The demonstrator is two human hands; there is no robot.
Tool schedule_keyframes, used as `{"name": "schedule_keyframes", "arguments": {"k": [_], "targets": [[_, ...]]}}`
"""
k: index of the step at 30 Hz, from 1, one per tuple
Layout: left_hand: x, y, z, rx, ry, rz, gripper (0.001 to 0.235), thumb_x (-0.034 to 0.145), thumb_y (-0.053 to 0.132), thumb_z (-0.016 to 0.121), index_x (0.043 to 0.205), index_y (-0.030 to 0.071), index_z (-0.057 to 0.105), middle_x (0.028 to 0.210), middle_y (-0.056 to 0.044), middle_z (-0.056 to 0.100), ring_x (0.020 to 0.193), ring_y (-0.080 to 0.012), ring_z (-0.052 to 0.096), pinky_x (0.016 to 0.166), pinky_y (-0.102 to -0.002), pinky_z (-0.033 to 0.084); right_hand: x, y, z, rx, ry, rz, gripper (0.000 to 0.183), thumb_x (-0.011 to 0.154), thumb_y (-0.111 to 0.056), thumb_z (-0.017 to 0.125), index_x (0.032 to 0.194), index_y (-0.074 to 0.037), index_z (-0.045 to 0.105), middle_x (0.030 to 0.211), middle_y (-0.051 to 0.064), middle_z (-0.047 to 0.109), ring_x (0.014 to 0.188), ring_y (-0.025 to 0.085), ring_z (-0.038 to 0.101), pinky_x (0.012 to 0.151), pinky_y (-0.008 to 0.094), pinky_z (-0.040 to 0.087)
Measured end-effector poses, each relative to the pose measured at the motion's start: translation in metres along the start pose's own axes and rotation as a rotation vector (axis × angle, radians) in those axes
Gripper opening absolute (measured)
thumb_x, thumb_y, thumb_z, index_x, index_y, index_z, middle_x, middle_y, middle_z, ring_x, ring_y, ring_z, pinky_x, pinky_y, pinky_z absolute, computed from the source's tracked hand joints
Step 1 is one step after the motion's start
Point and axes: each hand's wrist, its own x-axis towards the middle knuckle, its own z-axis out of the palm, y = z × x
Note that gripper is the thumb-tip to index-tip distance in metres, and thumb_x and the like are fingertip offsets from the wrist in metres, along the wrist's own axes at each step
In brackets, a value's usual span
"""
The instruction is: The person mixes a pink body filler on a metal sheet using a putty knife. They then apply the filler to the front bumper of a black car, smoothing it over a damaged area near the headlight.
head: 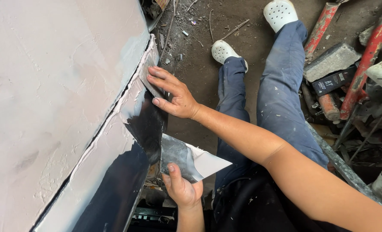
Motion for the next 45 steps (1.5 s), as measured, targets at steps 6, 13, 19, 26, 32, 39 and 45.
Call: {"name": "schedule_keyframes", "arguments": {"k": [6,13,19,26,32,39,45], "targets": [[-0.007,0.008,0.019,-0.011,-0.054,0.025,0.057,0.101,0.029,0.069,0.146,0.002,0.049,0.14,-0.012,0.059,0.129,-0.0285,0.056,0.111,-0.048,0.045,-0.014,-0.015,-0.023,0.045,-0.107,0.043,0.058,0.097,-0.018,0.074,0.151,-0.01,0.055,0.164,0.014,0.045,0.158,0.033,0.038,0.131,0.045,0.031],[-0.003,0.022,0.028,-0.137,-0.046,0.015,0.051,0.104,0.027,0.066,0.144,-0.001,0.05,0.138,-0.014,0.06,0.126,-0.0299,0.058,0.109,-0.049,0.046,-0.016,-0.156,-0.126,0.064,-0.442,0.093,0.049,0.1,-0.025,0.065,0.145,-0.007,0.058,0.159,0.017,0.051,0.152,0.034,0.047,0.126,0.045,0.039],[-0.025,0.048,0.07,-0.222,-0.072,-0.117,0.046,0.098,0.026,0.062,0.138,0.003,0.055,0.133,-0.01,0.064,0.122,-0.0258,0.062,0.106,-0.043,0.05,-0.051,-0.299,-0.134,0.139,-0.657,-0.132,0.046,0.102,-0.021,0.061,0.145,-0.006,0.056,0.159,0.016,0.052,0.161,0.036,0.04,0.132,0.049,0.03],[-0.042,0.09,0.064,-0.001,-0.3,0.399,0.036,0.109,0.022,0.064,0.133,-0.004,0.06,0.123,-0.014,0.068,0.112,-0.0247,0.066,0.102,-0.04,0.053,-0.065,-0.326,-0.12,-0.214,-0.604,0.125,0.052,0.094,-0.013,0.062,0.146,-0.005,0.057,0.16,0.022,0.049,0.152,0.039,0.045,0.122,0.048,0.037],[-0.052,0.1,0.061,0.757,-0.382,0.865,0.027,0.108,0.011,0.06,0.13,-0.003,0.062,0.118,-0.02,0.069,0.106,-0.0327,0.07,0.095,-0.041,0.058,-0.068,-0.344,-0.092,-0.582,-0.416,-0.074,0.055,0.087,-0.013,0.064,0.142,-0.008,0.059,0.153,0.02,0.05,0.148,0.043,0.042,0.12,0.049,0.036],[-0.033,0.096,0.082,0.914,-0.267,1.156,0.03,0.107,0.012,0.056,0.133,-0.004,0.055,0.117,-0.019,0.067,0.099,-0.0299,0.071,0.086,-0.037,0.062,-0.053,-0.265,-0.125,-0.253,-0.634,0.1,0.046,0.089,-0.011,0.058,0.135,-0.01,0.068,0.143,0.012,0.067,0.142,0.035,0.057,0.121,0.047,0.043],[0.011,0.07,0.119,0.487,0.014,0.58,0.041,0.105,0.018,0.056,0.138,-0.004,0.048,0.127,-0.017,0.065,0.111,-0.0259,0.068,0.095,-0.04,0.06,0.002,-0.26,-0.18,0.364,-0.324,0.257,0.043,0.101,-0.014,0.052,0.139,0.001,0.062,0.152,0.023,0.057,0.149,0.041,0.048,0.127,0.049,0.034]]}}
